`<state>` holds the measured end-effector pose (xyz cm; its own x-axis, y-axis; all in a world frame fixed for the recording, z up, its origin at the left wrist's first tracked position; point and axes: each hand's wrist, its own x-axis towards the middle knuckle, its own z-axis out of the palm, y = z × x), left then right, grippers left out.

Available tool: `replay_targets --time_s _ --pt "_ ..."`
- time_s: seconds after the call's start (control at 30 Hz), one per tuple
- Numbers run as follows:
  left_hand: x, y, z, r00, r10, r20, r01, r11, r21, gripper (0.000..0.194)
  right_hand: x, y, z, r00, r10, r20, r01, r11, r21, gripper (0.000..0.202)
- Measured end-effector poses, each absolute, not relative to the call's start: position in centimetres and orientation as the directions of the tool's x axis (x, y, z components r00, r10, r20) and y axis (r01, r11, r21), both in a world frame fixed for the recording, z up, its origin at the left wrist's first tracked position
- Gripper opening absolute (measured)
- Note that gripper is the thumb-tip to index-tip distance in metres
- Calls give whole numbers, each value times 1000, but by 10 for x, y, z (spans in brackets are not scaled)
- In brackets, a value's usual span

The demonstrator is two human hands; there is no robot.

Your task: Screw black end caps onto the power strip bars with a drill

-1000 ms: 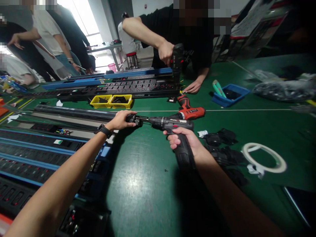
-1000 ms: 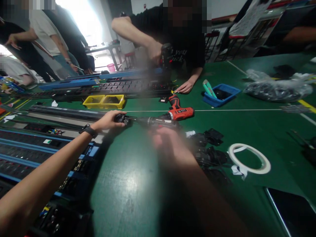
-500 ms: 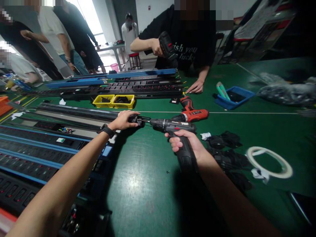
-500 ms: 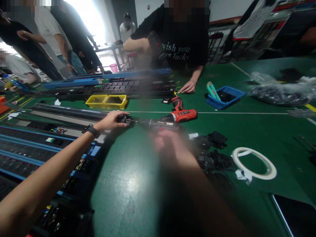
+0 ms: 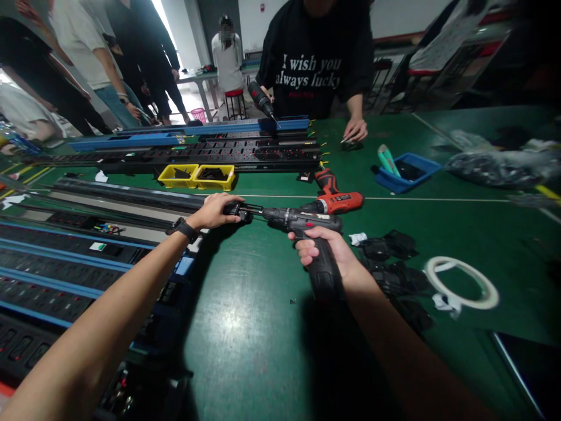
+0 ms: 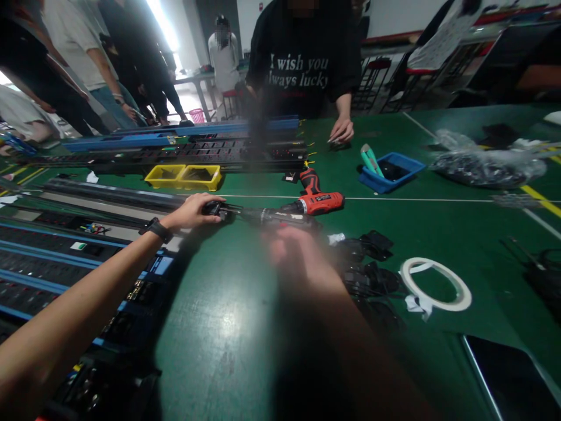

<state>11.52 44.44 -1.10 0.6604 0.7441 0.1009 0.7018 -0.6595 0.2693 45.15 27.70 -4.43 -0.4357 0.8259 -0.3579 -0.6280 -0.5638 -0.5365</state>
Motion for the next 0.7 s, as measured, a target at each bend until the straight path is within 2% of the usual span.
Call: replay_targets --time_s 0.37,0.7 --pt "117 449 -13 643 761 85 713 -635 297 66 443 277 0 -523 701 -485 -701 -677 -222 35" --pt "114 448 -18 629 774 74 728 -619 295 66 440 274 12 -479 731 -485 -740 -634 -225 25"
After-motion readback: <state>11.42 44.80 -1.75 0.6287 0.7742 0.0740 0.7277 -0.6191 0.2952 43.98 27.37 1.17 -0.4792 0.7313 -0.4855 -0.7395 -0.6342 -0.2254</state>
